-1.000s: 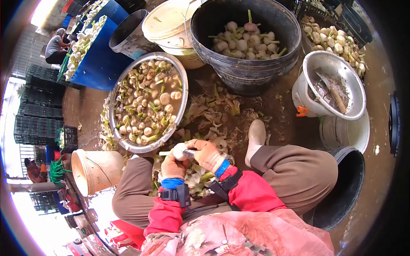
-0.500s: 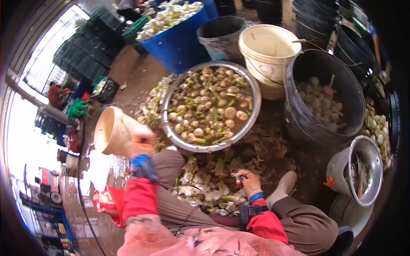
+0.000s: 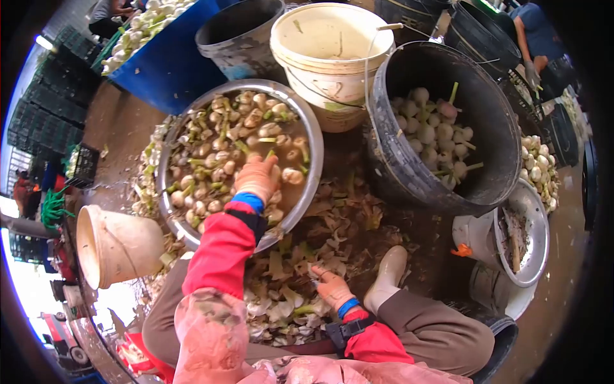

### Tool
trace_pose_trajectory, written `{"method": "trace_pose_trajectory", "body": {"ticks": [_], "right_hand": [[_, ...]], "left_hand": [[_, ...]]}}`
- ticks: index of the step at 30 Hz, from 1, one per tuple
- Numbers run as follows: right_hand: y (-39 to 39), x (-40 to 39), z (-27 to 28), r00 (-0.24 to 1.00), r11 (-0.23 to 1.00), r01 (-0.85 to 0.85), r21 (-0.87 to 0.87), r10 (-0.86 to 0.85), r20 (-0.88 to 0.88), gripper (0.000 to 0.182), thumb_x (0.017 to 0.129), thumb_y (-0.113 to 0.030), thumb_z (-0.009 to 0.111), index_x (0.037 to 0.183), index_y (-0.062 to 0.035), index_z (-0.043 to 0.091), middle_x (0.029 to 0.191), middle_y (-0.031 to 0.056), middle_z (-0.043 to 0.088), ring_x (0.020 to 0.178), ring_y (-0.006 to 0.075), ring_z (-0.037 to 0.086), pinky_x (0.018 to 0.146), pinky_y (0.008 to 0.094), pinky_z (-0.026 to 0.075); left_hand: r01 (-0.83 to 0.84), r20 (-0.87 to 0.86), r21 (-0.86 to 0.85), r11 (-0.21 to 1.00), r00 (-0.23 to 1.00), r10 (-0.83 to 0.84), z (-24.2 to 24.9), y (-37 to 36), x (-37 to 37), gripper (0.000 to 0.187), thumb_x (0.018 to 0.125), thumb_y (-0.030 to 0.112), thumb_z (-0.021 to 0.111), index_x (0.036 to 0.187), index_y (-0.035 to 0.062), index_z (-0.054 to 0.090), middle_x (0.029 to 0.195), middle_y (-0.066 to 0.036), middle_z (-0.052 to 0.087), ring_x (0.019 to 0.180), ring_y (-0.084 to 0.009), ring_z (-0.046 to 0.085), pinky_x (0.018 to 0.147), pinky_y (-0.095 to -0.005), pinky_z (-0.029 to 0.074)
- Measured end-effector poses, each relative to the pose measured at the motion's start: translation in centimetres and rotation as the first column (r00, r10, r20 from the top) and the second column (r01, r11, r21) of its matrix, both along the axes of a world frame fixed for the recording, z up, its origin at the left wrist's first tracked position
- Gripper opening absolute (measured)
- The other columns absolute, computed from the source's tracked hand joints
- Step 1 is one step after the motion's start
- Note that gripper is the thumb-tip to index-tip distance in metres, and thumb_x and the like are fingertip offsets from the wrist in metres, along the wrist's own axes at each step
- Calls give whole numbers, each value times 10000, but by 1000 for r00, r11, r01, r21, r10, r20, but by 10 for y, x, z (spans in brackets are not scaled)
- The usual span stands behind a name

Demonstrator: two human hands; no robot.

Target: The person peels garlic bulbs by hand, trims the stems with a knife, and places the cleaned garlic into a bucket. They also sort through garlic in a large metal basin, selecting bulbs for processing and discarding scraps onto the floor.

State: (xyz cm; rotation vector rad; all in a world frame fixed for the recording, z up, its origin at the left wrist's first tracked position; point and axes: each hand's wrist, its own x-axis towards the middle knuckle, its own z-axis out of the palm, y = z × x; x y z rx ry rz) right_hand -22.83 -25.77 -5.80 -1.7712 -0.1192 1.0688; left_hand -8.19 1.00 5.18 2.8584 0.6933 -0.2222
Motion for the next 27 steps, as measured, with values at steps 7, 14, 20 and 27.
{"method": "trace_pose_trajectory", "body": {"ticks": [7, 14, 20, 27], "right_hand": [[-2, 5, -1, 988, 984, 152, 97, -148, -47, 444, 745, -80, 512, 1181, -155, 551, 1064, 89, 616, 884, 192, 583, 801, 258, 427], [17, 22, 58, 897, 826, 441, 352, -400, -186, 305, 826, -67, 558, 1131, -61, 575, 1050, 38, 616, 979, 104, 556, 849, 215, 417], [16, 24, 95, 810, 658, 567, 496, -334, -482, 432, 782, 33, 523, 1205, -50, 519, 1126, 50, 581, 994, 122, 547, 783, 219, 433], [1, 13, 101, 890, 793, 445, 417, -443, -108, 389, 759, 59, 480, 1127, -35, 565, 1078, 65, 609, 1001, 145, 542, 898, 259, 400]], "left_hand": [[65, -266, 37, 997, 963, -53, -33, 0, 21, 376, 681, 154, 661, 1047, 94, 603, 1057, -154, 573, 989, -318, 561, 837, -390, 469], [115, 16, -977, -179, 879, 477, 31, -35, -98, 644, 683, 221, 764, 1183, 49, 397, 954, -82, 566, 831, -195, 586, 656, -286, 505], [4, 35, -998, 64, 864, 502, 30, -123, -181, 640, 623, 72, 785, 1166, -7, 456, 1029, -73, 554, 882, -157, 562, 779, -269, 479], [197, 408, -628, 753, 907, 103, 40, -151, -197, 541, 623, 208, 779, 1068, 35, 523, 1000, -73, 558, 843, -180, 582, 668, -267, 500]]}}
